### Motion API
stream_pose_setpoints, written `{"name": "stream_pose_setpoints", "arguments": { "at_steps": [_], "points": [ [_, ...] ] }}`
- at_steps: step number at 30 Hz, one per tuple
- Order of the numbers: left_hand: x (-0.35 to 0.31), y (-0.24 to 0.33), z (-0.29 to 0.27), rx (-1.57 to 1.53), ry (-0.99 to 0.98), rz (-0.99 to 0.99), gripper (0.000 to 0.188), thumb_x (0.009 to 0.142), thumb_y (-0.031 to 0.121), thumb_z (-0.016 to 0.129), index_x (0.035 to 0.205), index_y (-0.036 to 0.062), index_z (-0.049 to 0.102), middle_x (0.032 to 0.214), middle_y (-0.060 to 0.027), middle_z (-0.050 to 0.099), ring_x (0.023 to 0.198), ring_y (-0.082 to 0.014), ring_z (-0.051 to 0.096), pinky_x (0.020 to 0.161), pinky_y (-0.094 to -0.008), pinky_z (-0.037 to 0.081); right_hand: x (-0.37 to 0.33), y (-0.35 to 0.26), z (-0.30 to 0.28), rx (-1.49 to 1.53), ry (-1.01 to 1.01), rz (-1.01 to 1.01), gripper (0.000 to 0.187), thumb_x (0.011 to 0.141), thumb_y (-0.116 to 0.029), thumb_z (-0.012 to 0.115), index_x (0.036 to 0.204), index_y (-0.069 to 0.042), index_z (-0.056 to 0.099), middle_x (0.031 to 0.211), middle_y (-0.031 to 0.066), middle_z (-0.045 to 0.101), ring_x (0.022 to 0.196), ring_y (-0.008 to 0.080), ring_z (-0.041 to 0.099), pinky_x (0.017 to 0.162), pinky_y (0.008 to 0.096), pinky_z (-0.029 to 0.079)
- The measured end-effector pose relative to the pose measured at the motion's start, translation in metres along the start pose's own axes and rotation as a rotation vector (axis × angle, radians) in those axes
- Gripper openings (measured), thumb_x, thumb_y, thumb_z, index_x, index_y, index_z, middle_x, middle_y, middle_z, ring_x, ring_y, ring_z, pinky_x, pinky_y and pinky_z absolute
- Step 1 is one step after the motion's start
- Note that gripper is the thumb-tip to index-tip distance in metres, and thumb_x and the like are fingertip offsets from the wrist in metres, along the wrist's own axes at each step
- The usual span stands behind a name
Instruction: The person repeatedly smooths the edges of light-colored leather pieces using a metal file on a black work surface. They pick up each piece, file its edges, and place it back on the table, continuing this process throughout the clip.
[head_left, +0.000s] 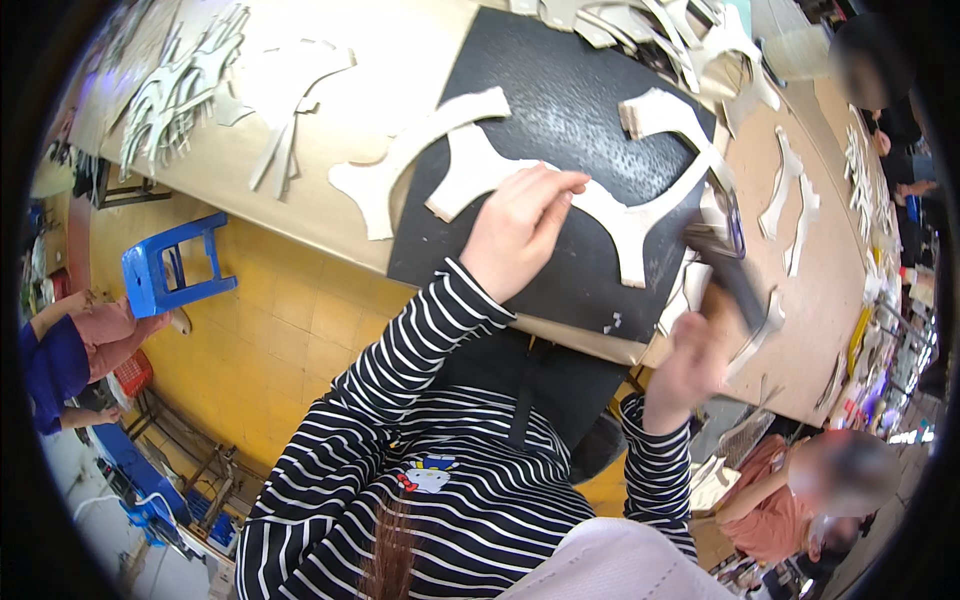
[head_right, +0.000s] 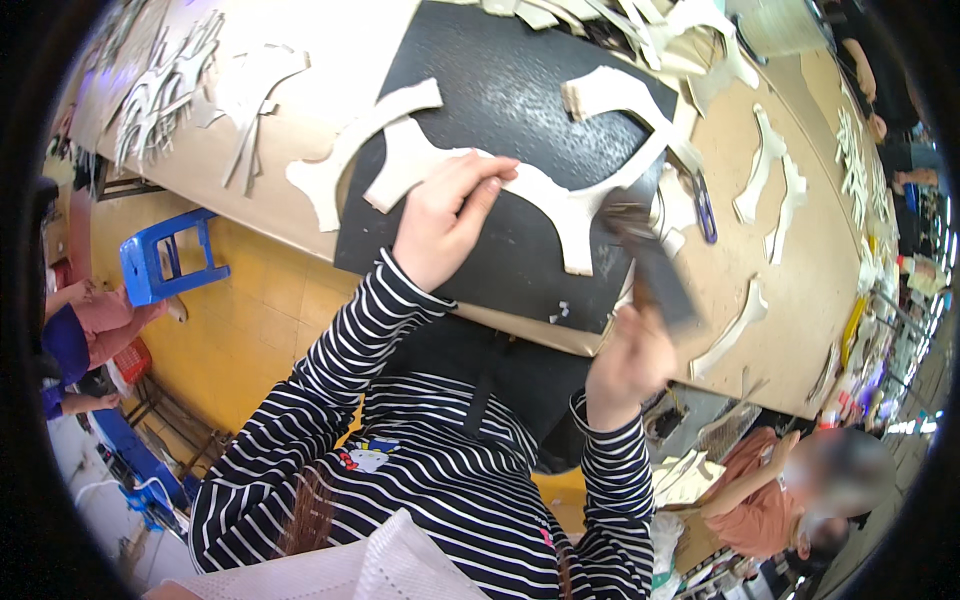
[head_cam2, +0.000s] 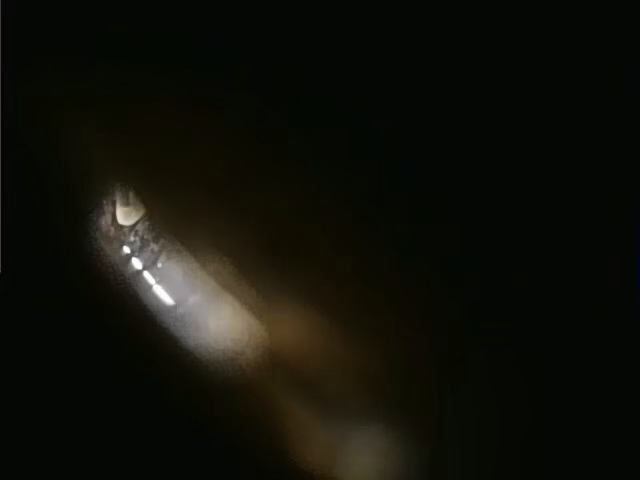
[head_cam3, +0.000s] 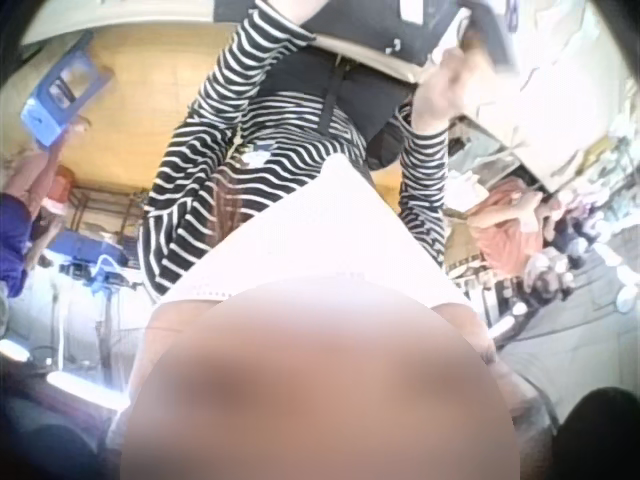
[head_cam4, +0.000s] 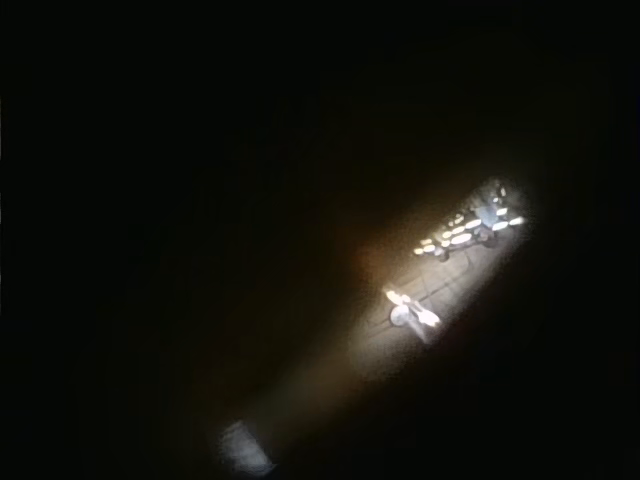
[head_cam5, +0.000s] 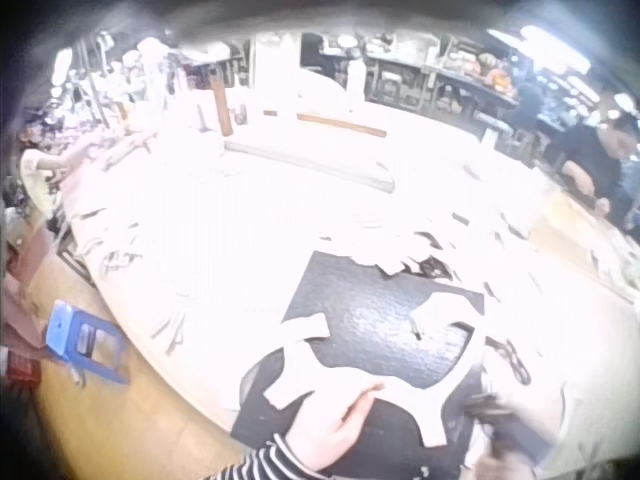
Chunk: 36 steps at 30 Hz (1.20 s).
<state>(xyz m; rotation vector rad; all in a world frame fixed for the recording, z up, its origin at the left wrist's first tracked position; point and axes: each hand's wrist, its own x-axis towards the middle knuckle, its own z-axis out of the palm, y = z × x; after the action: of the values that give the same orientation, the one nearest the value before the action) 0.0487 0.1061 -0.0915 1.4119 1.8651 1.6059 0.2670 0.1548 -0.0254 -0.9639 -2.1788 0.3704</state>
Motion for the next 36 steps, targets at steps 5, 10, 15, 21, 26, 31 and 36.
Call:
{"name": "stream_pose_setpoints", "arguments": {
  "at_steps": [5, 10, 15, 21, 26, 31, 36],
  "points": [
    [0.000, -0.001, 0.000, -0.056, 0.000, 0.018, 0.014, 0.092, -0.002, 0.060, 0.105, -0.0010, 0.066, 0.092, -0.0141, 0.068, 0.087, -0.0301, 0.066, 0.080, -0.0371, 0.052, 0.013, 0.012, -0.004, -0.098, -0.395, 0.178, 0.042, 0.096, -0.004, 0.063, 0.138, -0.006, 0.061, 0.097, 0.0198, 0.073, 0.067, 0.0215, 0.068, 0.064, 0.0347, 0.051],
    [0.001, 0.000, 0.000, -0.020, 0.003, -0.001, 0.015, 0.092, -0.003, 0.061, 0.105, -0.0011, 0.067, 0.093, -0.0135, 0.070, 0.089, -0.0304, 0.067, 0.082, -0.0369, 0.052, 0.025, 0.001, -0.005, 0.264, 0.171, 0.323, 0.034, 0.102, -0.011, 0.055, 0.135, -0.004, 0.061, 0.078, 0.0083, 0.060, 0.066, 0.0180, 0.057, 0.062, 0.0296, 0.046],
    [0.002, 0.002, -0.001, -0.026, -0.043, -0.041, 0.018, 0.092, -0.005, 0.060, 0.108, -0.0019, 0.067, 0.094, -0.0136, 0.071, 0.093, -0.0277, 0.069, 0.087, -0.0345, 0.052, 0.026, 0.013, 0.013, -0.212, -0.428, 0.176, 0.041, 0.097, -0.014, 0.063, 0.138, -0.017, 0.060, 0.073, 0.0220, 0.062, 0.064, 0.0377, 0.064, 0.060, 0.0435, 0.049],
    [0.001, 0.005, -0.003, -0.032, -0.055, -0.075, 0.018, 0.094, -0.003, 0.059, 0.111, -0.0016, 0.067, 0.097, -0.0135, 0.071, 0.095, -0.0264, 0.069, 0.087, -0.0337, 0.052, 0.023, 0.021, -0.005, 0.153, 0.058, 0.332, 0.041, 0.100, -0.005, 0.057, 0.140, -0.003, 0.057, 0.086, 0.0123, 0.070, 0.061, 0.0139, 0.059, 0.058, 0.0292, 0.047],
    [0.002, 0.004, -0.003, -0.029, -0.064, -0.072, 0.018, 0.095, -0.002, 0.058, 0.111, -0.0015, 0.066, 0.099, -0.0129, 0.072, 0.095, -0.0262, 0.069, 0.088, -0.0335, 0.052, 0.028, 0.009, 0.014, -0.289, -0.426, 0.202, 0.039, 0.096, -0.010, 0.064, 0.135, -0.016, 0.064, 0.081, 0.0204, 0.067, 0.064, 0.0305, 0.067, 0.060, 0.0393, 0.051],
    [0.002, 0.006, -0.003, -0.054, -0.033, -0.074, 0.017, 0.093, -0.002, 0.059, 0.108, -0.0006, 0.067, 0.094, -0.0130, 0.070, 0.089, -0.0289, 0.068, 0.080, -0.0353, 0.053, 0.031, 0.003, -0.004, 0.065, -0.152, 0.269, 0.044, 0.098, 0.000, 0.058, 0.142, 0.000, 0.055, 0.086, 0.0174, 0.070, 0.059, 0.0144, 0.052, 0.058, 0.0291, 0.045],
    [0.003, 0.007, -0.001, -0.079, -0.032, -0.100, 0.017, 0.093, -0.002, 0.059, 0.108, -0.0001, 0.067, 0.094, -0.0123, 0.071, 0.088, -0.0271, 0.068, 0.079, -0.0343, 0.053, 0.025, 0.004, 0.012, -0.192, -0.236, 0.054, 0.040, 0.096, -0.004, 0.063, 0.136, -0.005, 0.060, 0.086, 0.0184, 0.071, 0.065, 0.0278, 0.067, 0.060, 0.0388, 0.053]
  ]
}}
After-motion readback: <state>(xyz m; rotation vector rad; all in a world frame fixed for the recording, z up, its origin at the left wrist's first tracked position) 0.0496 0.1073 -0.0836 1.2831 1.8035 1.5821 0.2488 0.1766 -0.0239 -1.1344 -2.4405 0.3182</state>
